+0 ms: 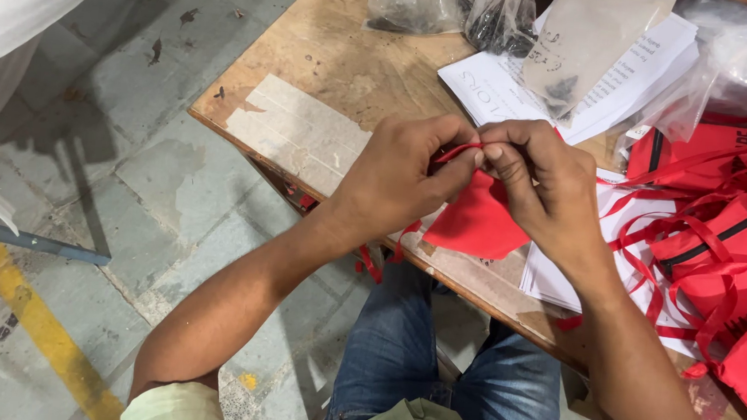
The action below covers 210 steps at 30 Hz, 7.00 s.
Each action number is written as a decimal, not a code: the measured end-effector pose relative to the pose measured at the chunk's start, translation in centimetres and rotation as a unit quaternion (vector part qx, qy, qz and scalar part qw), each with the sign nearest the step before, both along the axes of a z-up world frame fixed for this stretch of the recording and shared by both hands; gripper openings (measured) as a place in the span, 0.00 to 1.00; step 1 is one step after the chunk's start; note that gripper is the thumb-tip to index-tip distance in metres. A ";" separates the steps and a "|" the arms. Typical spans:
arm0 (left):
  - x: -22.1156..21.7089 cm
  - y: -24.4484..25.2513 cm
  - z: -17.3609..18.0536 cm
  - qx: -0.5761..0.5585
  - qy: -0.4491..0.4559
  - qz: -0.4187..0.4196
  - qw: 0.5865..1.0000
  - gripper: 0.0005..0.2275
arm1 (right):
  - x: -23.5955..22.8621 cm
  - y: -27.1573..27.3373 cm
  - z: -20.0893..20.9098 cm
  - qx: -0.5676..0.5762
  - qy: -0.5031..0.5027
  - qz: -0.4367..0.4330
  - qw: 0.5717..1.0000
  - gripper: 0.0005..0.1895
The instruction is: The recorder is sorting and preparing small red bags labeled 'HARDWARE', likely for a kit or shipping.
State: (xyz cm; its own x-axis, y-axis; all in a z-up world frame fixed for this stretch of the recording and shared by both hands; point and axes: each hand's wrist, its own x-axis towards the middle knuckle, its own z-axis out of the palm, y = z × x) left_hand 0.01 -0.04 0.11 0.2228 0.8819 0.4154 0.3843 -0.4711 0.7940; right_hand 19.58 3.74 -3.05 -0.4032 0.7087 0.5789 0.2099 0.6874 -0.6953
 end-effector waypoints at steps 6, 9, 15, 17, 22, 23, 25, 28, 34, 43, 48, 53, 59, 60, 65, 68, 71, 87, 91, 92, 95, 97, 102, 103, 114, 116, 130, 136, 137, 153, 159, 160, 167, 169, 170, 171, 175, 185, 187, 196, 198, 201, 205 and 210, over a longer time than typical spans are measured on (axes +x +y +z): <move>-0.4 -0.1 -0.3 0.220 0.161 0.087 0.958 0.06 | -1.3 -1.4 -0.8 0.027 0.002 -0.047 0.999 0.04; -1.6 0.1 -0.2 0.188 0.173 0.069 0.964 0.06 | -1.5 -2.0 -0.8 0.011 0.024 -0.053 0.998 0.04; -4.3 1.3 -2.1 -0.135 -0.071 -0.025 0.988 0.10 | -1.6 -1.9 -0.4 0.045 0.053 -0.029 0.997 0.02; -3.3 0.5 -2.3 -0.219 -0.172 -0.027 0.960 0.10 | -1.6 -1.7 -0.9 0.070 0.052 -0.022 0.996 0.01; -0.7 -0.9 -2.7 -0.305 -0.388 -0.034 0.869 0.07 | -1.6 -2.1 -0.3 0.154 0.025 -0.026 0.987 0.06; -0.5 -0.9 -2.7 -0.296 -0.363 -0.042 0.883 0.07 | -1.6 -2.4 0.4 0.171 0.012 -0.036 0.985 0.09; -0.4 -0.6 -2.9 -0.285 -0.340 -0.048 0.895 0.07 | -1.5 -2.6 1.6 0.188 -0.002 -0.043 0.981 0.13; -0.9 0.4 -3.2 -0.221 -0.265 -0.108 0.932 0.07 | -1.1 -2.0 2.4 0.144 -0.016 -0.031 0.989 0.13; -1.4 -0.2 -0.3 -0.136 -0.187 -0.108 0.967 0.06 | -0.8 -0.1 1.2 -0.110 0.071 0.048 0.990 0.04; -1.0 -0.5 -1.0 0.176 0.085 0.065 0.979 0.05 | -1.0 0.9 0.0 -0.196 0.112 0.099 0.969 0.09; -0.6 -0.7 -2.2 0.238 0.073 0.079 0.965 0.07 | -0.7 1.0 -0.1 -0.243 0.150 0.099 0.953 0.09; -0.6 -0.6 -2.4 0.301 0.102 0.078 0.945 0.10 | -0.3 1.9 -0.5 -0.311 0.184 0.136 0.923 0.09; -0.6 -0.5 -1.9 0.346 0.151 0.063 0.924 0.12 | 0.9 3.4 -1.9 -0.399 0.173 0.178 0.883 0.08; -0.6 -0.4 -1.8 0.355 0.162 0.069 0.918 0.11 | 1.1 3.6 -2.4 -0.406 0.179 0.196 0.875 0.07; -0.2 0.5 -1.1 0.198 0.086 0.130 0.968 0.06 | 0.4 0.9 -0.5 -0.292 0.139 0.208 0.923 0.15; -0.6 1.5 -2.0 -0.011 -0.049 0.060 0.997 0.05 | 0.9 0.4 -1.4 -0.230 0.079 0.200 0.949 0.25; -0.7 2.1 -3.2 -0.207 -0.203 -0.044 0.956 0.07 | 1.3 0.2 -2.1 -0.178 0.062 0.178 0.966 0.28; 0.4 0.3 -2.5 -0.282 -0.358 -0.123 0.882 0.08 | 1.9 -2.5 0.4 0.221 -0.033 -0.081 0.971 0.09; 0.4 0.2 -2.8 -0.288 -0.357 -0.115 0.881 0.08 | 1.6 -2.9 0.3 0.226 -0.044 -0.093 0.969 0.10; 0.4 0.3 -2.9 -0.290 -0.358 -0.126 0.878 0.07 | 1.6 -3.0 0.2 0.220 -0.039 -0.101 0.969 0.10; 0.5 0.3 -3.0 -0.295 -0.360 -0.133 0.875 0.07 | 1.7 -3.7 0.0 0.212 -0.027 -0.107 0.971 0.10; 0.6 0.2 -3.2 -0.300 -0.361 -0.128 0.873 0.07 | 1.5 -4.1 -0.1 0.206 -0.023 -0.106 0.973 0.10; 0.9 -0.1 -3.3 -0.305 -0.402 -0.119 0.855 0.06 | 1.2 -4.5 0.6 0.226 -0.060 -0.113 0.966 0.11; 0.9 -0.2 -3.1 -0.304 -0.403 -0.120 0.855 0.06 | 1.2 -4.4 0.8 0.227 -0.061 -0.113 0.965 0.11; 0.7 -0.2 -3.3 -0.267 -0.367 -0.144 0.879 0.07 | 1.1 -2.9 2.0 0.130 -0.084 -0.114 0.981 0.05; 0.7 0.1 -3.9 -0.257 -0.349 -0.142 0.890 0.08 | 1.9 -2.0 0.8 0.030 -0.036 -0.085 0.995 0.03; 1.1 0.3 -4.5 -0.262 -0.393 -0.163 0.866 0.09 | 1.5 -3.7 1.3 -0.103 0.076 -0.036 0.991 0.10; 0.6 0.3 -4.0 -0.246 -0.389 -0.145 0.876 0.07 | 2.3 -2.8 0.7 0.024 0.002 -0.070 0.997 0.05; 0.4 0.4 -4.0 -0.238 -0.354 -0.104 0.899 0.07 | 2.4 -2.6 0.2 0.003 0.011 -0.072 0.997 0.04; 0.1 -0.4 -3.0 -0.233 -0.349 -0.127 0.899 0.10 | 1.5 -2.7 2.1 -0.005 -0.105 0.002 0.994 0.19; -1.4 -2.9 -0.2 -0.218 -0.263 -0.086 0.936 0.12 | -0.1 5.0 1.8 0.117 -0.261 0.024 0.958 0.15; -1.9 -4.2 -0.3 -0.216 -0.262 -0.082 0.937 0.12 | -0.9 6.9 1.4 0.119 -0.258 0.028 0.958 0.15; -2.0 -11.2 -9.2 -0.199 -0.236 0.066 0.949 0.13 | -8.1 15.0 -4.2 0.277 -0.185 0.007 0.943 0.14; -1.2 -12.1 -11.8 -0.211 -0.268 0.094 0.935 0.12 | -8.5 14.8 -6.6 0.279 -0.225 0.024 0.933 0.13; -1.1 -12.3 -13.0 -0.230 -0.250 0.115 0.933 0.12 | -8.2 13.9 -7.1 0.262 -0.268 0.033 0.927 0.13; -1.1 -12.5 -14.2 -0.250 -0.231 0.136 0.930 0.11 | -7.9 12.9 -7.7 0.244 -0.310 0.043 0.918 0.13; -0.4 -13.6 -16.2 -0.277 -0.267 0.143 0.912 0.11 | -2.6 5.3 -8.9 0.099 -0.350 -0.007 0.931 0.07; 2.1 -15.5 -16.2 -0.281 -0.182 0.136 0.933 0.10 | 1.4 -8.6 -11.0 0.117 -0.429 -0.112 0.889 0.36; 2.2 -16.2 -15.8 -0.258 -0.167 0.151 0.940 0.10 | 1.1 -9.6 -11.2 0.123 -0.423 -0.117 0.890 0.33; 2.9 -18.6 -14.5 -0.146 -0.176 0.141 0.963 0.09 | 2.5 -12.1 -12.5 0.043 -0.240 -0.125 0.962 0.14; 3.3 -18.8 -14.4 -0.142 -0.220 0.104 0.959 0.08 | 3.0 -12.0 -14.1 -0.254 -0.056 -0.070 0.963 0.11; 3.7 -18.9 -15.6 -0.167 -0.212 0.101 0.958 0.08 | 3.3 -11.7 -15.0 -0.505 0.096 0.019 0.857 0.12; 3.5 -19.0 -17.1 -0.196 -0.212 0.115 0.950 0.08 | 3.8 -11.0 -14.2 -0.614 0.150 0.074 0.771 0.13; 2.6 -17.4 -17.6 -0.224 -0.268 0.124 0.929 0.09 | 3.8 -10.7 -14.4 -0.699 0.227 0.161 0.659 0.13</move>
